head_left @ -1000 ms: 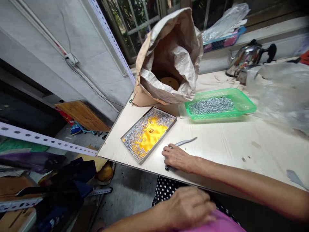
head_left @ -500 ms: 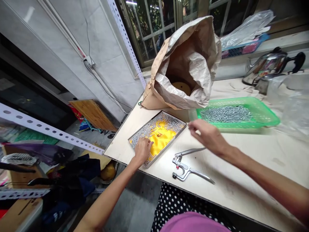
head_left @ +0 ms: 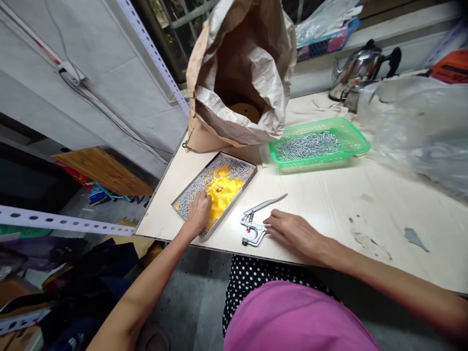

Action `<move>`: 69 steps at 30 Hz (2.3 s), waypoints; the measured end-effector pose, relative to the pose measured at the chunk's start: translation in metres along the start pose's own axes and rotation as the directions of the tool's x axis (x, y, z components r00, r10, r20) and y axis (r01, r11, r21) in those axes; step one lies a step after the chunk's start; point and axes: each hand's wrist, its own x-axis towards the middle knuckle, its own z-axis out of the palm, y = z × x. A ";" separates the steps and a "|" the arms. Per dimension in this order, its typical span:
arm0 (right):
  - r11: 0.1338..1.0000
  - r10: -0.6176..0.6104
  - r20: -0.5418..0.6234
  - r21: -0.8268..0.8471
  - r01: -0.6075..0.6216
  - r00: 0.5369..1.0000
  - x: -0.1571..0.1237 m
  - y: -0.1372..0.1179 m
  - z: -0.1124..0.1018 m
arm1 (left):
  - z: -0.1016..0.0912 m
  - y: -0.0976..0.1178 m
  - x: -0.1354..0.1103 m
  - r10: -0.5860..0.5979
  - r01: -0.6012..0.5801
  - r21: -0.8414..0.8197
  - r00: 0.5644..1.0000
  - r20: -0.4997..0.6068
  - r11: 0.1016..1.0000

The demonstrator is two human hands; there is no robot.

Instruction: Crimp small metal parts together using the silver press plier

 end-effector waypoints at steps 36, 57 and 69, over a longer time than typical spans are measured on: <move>0.983 0.060 -0.134 -0.167 -0.082 0.989 -0.020 -0.010 0.032 | 0.014 0.077 -0.046 0.090 0.358 -0.640 0.825 0.557 0.680; 0.978 -0.066 0.097 -0.192 0.084 0.993 0.009 0.042 0.000 | 0.013 0.080 -0.062 0.076 0.414 -0.617 0.788 0.611 0.669; 0.983 -0.041 0.086 -0.176 0.056 0.995 0.005 0.028 -0.007 | 0.017 0.077 -0.069 0.057 0.363 -0.595 0.820 0.570 0.717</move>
